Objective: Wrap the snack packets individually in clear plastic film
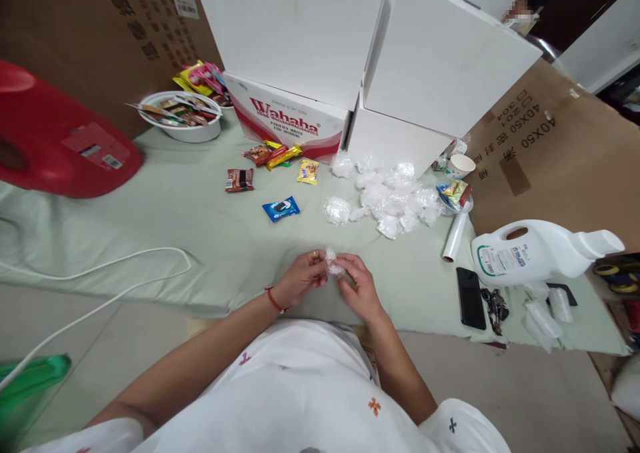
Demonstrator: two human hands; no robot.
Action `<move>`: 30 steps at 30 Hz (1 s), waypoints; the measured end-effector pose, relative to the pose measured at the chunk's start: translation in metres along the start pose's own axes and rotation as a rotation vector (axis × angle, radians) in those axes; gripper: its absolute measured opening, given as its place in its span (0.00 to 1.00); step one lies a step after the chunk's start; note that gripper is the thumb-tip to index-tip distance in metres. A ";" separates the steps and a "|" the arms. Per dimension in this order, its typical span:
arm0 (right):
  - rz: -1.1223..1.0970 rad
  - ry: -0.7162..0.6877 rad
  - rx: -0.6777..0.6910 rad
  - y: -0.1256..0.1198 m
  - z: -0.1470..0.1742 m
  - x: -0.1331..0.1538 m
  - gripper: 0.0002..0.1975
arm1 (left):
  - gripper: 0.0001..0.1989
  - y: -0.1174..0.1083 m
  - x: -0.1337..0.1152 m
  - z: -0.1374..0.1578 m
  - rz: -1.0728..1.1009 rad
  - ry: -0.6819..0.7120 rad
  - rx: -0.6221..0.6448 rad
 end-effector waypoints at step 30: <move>-0.419 0.232 -0.427 -0.040 0.016 -0.020 0.15 | 0.32 -0.047 -0.014 0.027 -0.064 0.131 -0.334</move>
Point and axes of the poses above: each hand's wrist, its own z-axis away from the middle knuckle, its own y-axis out of the palm, x = y × z, the point moved 9 cm from there along -z, towards the middle knuckle, and after that the axes turned 3 degrees about -y, right-handed, at the moved point
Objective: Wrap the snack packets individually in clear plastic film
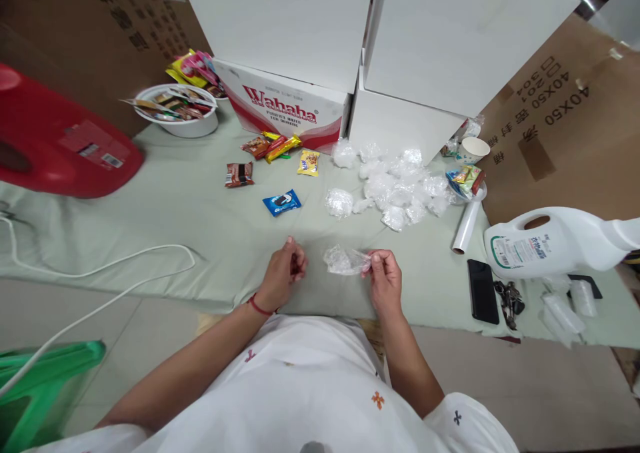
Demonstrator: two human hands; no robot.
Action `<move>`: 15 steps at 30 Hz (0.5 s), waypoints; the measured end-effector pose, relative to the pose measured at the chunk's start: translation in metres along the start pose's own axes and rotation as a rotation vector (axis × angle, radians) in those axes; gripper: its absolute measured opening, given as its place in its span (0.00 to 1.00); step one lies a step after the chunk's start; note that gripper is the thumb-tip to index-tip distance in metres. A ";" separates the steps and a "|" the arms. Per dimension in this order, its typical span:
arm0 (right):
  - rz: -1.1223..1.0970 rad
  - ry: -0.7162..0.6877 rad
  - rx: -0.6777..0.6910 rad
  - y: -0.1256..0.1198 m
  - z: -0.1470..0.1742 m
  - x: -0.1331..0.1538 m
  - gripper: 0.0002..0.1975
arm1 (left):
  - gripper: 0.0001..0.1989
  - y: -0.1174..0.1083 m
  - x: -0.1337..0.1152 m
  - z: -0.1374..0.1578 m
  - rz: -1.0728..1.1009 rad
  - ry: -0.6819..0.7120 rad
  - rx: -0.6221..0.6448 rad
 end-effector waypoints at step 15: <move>0.253 0.058 0.134 -0.007 0.005 -0.025 0.25 | 0.10 0.011 -0.030 0.004 -0.334 0.320 -0.053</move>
Point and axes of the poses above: each hand's wrist, its own z-axis away from the middle knuckle, its own y-axis out of the palm, x = y × z, the point moved 9 cm from there along -z, towards the middle knuckle, and after that the axes turned 3 degrees about -y, right-handed, at the moved point
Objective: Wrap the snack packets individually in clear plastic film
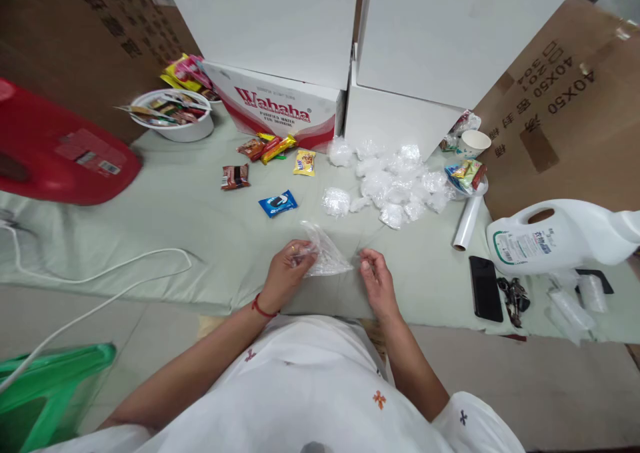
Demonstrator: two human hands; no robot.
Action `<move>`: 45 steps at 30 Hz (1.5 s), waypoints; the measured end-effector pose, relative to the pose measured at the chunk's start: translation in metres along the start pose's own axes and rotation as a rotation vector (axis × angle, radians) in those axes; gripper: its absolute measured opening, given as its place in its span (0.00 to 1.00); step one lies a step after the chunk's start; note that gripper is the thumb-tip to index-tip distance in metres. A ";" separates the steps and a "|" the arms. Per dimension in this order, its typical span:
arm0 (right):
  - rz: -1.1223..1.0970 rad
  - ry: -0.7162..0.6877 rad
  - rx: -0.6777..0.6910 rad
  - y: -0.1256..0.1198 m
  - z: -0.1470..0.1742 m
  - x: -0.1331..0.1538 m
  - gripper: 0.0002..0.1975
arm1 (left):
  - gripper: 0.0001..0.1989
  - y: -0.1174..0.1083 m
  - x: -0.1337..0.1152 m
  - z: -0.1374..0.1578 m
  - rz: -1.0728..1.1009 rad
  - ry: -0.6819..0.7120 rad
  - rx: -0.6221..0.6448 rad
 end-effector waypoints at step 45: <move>0.757 -0.325 -0.059 -0.016 -0.012 -0.011 0.20 | 0.14 -0.233 -0.085 -0.120 -0.979 0.507 -0.478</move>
Point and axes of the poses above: each hand's wrist, its own z-axis away from the middle knuckle, its own y-axis out of the palm, x = y × z, the point moved 9 cm from there along -z, towards the middle knuckle, and after that the axes turned 3 degrees about -y, right-handed, at the moved point
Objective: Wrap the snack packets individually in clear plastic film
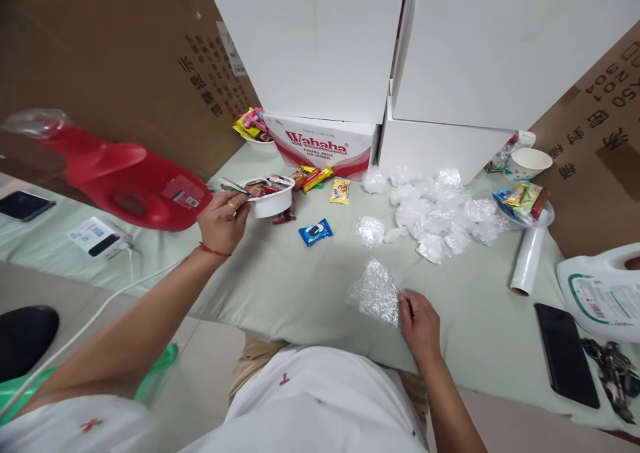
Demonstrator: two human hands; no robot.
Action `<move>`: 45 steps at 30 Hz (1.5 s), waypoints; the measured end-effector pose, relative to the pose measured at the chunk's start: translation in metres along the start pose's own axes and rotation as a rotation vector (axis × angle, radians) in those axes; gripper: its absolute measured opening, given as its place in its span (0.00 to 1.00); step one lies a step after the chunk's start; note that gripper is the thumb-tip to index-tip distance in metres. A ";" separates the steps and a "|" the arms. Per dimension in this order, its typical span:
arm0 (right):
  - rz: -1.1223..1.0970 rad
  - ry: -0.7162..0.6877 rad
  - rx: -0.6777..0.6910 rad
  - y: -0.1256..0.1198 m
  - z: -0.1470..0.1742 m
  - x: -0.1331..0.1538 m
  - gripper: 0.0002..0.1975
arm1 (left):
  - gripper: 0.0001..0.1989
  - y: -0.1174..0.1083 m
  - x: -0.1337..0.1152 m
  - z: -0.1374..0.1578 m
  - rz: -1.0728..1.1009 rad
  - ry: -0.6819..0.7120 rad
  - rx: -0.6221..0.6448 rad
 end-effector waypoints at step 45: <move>0.586 0.276 -0.161 -0.200 -0.024 -0.030 0.14 | 0.18 0.123 -0.181 0.193 0.891 -0.413 0.793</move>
Point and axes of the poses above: each hand's wrist, its own z-axis away from the middle knuckle, its own y-axis out of the palm, x = y × z, the point moved 9 cm from there along -z, towards the middle knuckle, and after that the axes turned 3 degrees about -y, right-handed, at the moved point
